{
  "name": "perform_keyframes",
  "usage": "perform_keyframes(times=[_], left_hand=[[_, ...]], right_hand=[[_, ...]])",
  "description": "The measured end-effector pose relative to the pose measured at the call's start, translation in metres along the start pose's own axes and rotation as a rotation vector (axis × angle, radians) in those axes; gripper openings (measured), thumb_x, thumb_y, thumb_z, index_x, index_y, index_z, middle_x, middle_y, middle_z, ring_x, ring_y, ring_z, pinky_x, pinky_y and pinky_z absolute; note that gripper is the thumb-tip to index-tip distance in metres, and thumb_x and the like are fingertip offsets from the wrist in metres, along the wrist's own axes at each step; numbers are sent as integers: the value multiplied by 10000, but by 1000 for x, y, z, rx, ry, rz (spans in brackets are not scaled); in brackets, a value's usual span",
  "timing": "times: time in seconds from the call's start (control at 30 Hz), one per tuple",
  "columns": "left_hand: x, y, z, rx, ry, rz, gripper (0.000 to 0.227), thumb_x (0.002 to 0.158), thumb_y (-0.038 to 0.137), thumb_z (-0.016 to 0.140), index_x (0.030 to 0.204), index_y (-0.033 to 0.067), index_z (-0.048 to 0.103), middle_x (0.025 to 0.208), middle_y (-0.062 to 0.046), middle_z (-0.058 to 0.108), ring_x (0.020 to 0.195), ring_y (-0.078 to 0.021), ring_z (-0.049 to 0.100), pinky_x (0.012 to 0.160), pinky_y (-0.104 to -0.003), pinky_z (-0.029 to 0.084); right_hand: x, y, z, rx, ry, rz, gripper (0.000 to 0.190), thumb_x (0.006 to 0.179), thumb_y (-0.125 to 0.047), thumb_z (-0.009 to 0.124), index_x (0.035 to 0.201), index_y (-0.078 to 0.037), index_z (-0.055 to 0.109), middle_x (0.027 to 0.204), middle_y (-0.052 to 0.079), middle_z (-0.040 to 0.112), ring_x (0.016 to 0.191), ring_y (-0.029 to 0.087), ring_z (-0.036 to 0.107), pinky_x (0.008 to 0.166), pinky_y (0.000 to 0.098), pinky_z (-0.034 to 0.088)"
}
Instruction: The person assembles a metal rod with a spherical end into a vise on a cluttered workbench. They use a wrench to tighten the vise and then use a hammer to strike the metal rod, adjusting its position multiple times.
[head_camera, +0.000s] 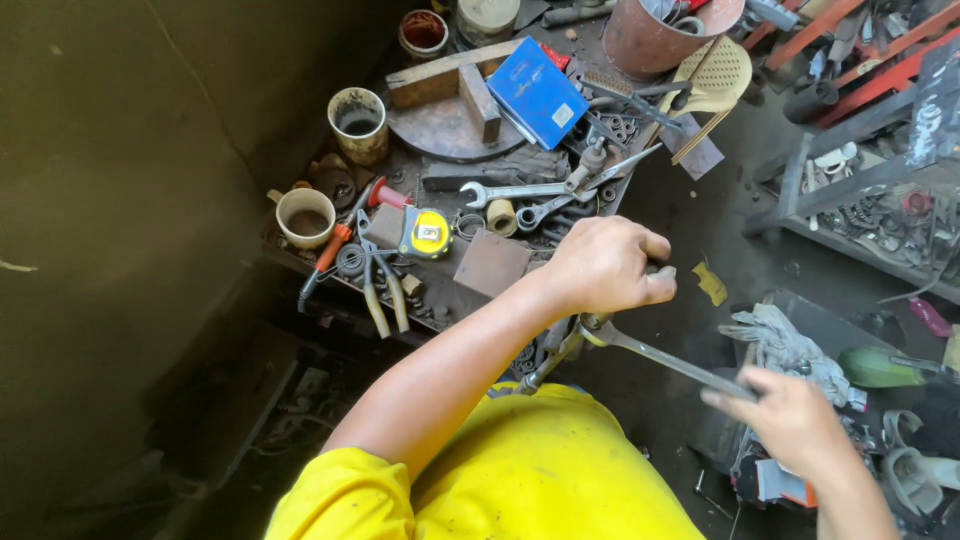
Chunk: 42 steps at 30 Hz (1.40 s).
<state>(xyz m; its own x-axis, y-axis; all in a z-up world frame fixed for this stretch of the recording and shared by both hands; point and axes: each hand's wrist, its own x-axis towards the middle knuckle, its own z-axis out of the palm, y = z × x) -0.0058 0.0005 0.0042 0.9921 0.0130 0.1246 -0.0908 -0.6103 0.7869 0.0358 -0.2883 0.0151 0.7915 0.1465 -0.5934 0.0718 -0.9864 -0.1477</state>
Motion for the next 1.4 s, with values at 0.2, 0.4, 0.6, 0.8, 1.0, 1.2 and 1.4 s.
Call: perform_keyframes(times=[0.2, 0.4, 0.6, 0.8, 1.0, 1.2, 1.4], left_hand=[[-1, -4, 11, 45, 129, 104, 300, 772, 389, 548, 641, 126, 607, 623, -96, 615, 694, -372, 579, 552, -499, 406], [-1, -4, 9, 57, 93, 52, 354, 785, 450, 539, 775, 159, 740, 734, -64, 721, 807, -339, 657, 635, -500, 467], [0, -3, 7, 43, 71, 48, 323, 777, 432, 536, 699, 150, 672, 678, -77, 671, 754, -339, 630, 599, -498, 435], [-3, 1, 2, 43, 33, -1, 311, 758, 437, 547, 666, 150, 622, 626, -104, 626, 718, -380, 582, 606, -486, 415], [-5, 0, 5, 21, 85, 65, 319, 735, 427, 540, 633, 125, 536, 623, -96, 581, 681, -360, 553, 575, -492, 376], [-5, -7, 14, 22, 190, 119, 276, 731, 392, 594, 666, 128, 644, 628, -57, 599, 716, -325, 610, 603, -474, 439], [-4, -15, 23, -160, 341, 199, 230, 792, 422, 737, 672, 263, 622, 641, 29, 581, 715, -224, 678, 651, -340, 558]], right_hand=[[-80, -21, -4, -207, -56, 279, 472, 906, -631, 644, 979, -179, 760, 671, 176, 657, 682, 260, 681, 698, 325, 438], [-93, -35, -8, -47, -49, 356, 360, 944, -527, 675, 1232, -358, 809, 958, 56, 838, 864, 206, 721, 806, 330, 482], [-90, -23, -4, -48, 27, 287, 354, 900, -500, 736, 1208, -366, 845, 707, 142, 678, 656, 219, 534, 684, 336, 429], [-60, 63, -18, -272, -146, 432, 449, 845, -595, 777, 1273, -467, 829, 1345, -187, 793, 1156, 88, 776, 992, 277, 533], [-7, 70, 22, 413, 299, 323, 350, 921, -235, 837, 1253, -128, 816, 780, 255, 763, 782, 318, 737, 607, 512, 653], [130, 0, 74, 508, 460, -145, 373, 918, -396, 721, 1142, -108, 800, 981, 57, 789, 923, 161, 681, 852, 319, 490], [243, -75, 89, 287, 424, -598, 260, 899, -399, 756, 1104, -242, 792, 995, 47, 778, 971, 303, 731, 846, 419, 587]])
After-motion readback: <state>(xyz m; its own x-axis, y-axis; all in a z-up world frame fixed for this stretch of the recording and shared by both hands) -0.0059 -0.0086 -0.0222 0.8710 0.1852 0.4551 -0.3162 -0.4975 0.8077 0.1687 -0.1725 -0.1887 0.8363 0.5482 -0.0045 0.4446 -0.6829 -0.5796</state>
